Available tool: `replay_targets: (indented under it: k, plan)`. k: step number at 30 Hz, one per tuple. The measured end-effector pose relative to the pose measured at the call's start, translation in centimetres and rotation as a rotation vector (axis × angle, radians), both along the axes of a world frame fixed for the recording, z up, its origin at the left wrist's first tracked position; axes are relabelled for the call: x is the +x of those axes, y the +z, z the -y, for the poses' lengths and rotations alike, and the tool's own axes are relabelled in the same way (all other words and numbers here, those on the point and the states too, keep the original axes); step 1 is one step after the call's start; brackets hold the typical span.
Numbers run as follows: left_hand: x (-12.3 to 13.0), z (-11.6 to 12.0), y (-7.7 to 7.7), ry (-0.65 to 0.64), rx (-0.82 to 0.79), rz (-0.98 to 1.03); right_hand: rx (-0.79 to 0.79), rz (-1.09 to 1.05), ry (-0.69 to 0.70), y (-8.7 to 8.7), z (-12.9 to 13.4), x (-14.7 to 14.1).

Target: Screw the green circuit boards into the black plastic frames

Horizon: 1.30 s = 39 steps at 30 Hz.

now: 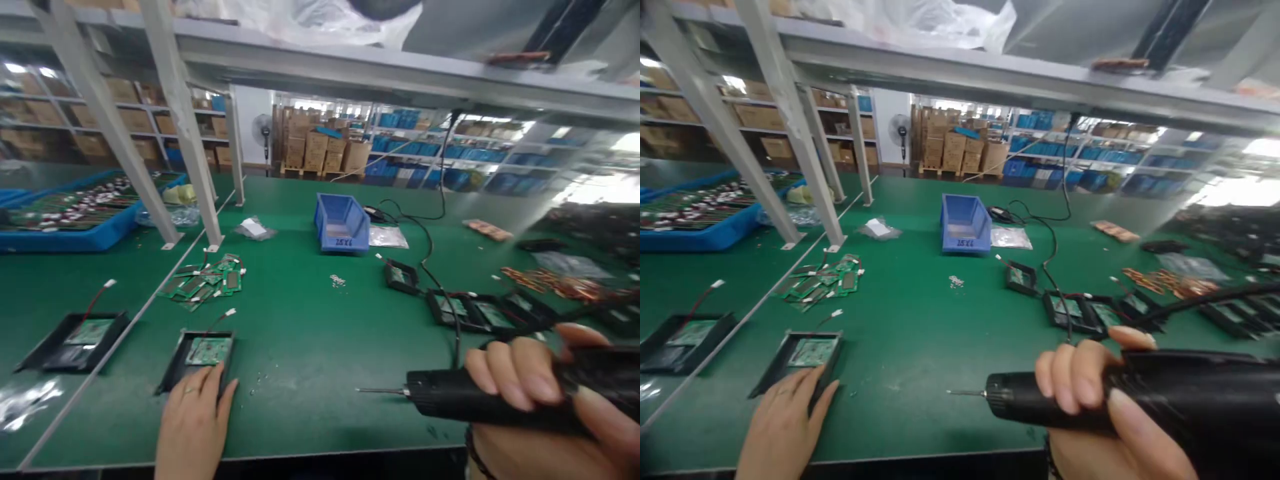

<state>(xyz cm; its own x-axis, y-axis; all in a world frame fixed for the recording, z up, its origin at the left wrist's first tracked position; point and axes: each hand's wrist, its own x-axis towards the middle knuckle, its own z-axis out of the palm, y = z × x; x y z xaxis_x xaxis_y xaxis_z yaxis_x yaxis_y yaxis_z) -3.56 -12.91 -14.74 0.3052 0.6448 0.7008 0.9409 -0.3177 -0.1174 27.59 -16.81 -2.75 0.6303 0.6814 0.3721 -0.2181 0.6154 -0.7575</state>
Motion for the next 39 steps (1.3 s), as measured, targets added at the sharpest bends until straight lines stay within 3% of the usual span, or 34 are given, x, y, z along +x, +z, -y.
replay_targets:
  k: [5, 9, 11, 14, 21, 39]
  plan:
    - [9.6, 0.7, -0.3, -0.23, -0.193, 0.088, 0.119, 0.054, 0.029, 1.6, -0.5, -1.4]
    - [13.1, 2.2, -0.5, -0.489, -0.294, 0.148, 0.178, 0.175, 0.094, 1.3, -1.0, -1.8]
    - [13.4, 2.3, -0.3, -0.59, -0.298, 0.172, 0.178, 0.255, 0.119, 0.9, -1.5, -2.1]
    - [13.3, 1.4, -0.1, -0.629, -0.298, 0.184, 0.136, 0.379, 0.099, 0.1, -2.4, -2.5]
    - [14.3, 0.1, -0.8, -0.575, -0.355, 0.135, 0.058, 0.468, 0.094, -1.7, -4.2, -2.0]
    - [14.3, 0.6, -0.1, -0.586, -0.4, 0.086, -0.05, 0.579, 0.185, -2.4, -5.5, -1.8]
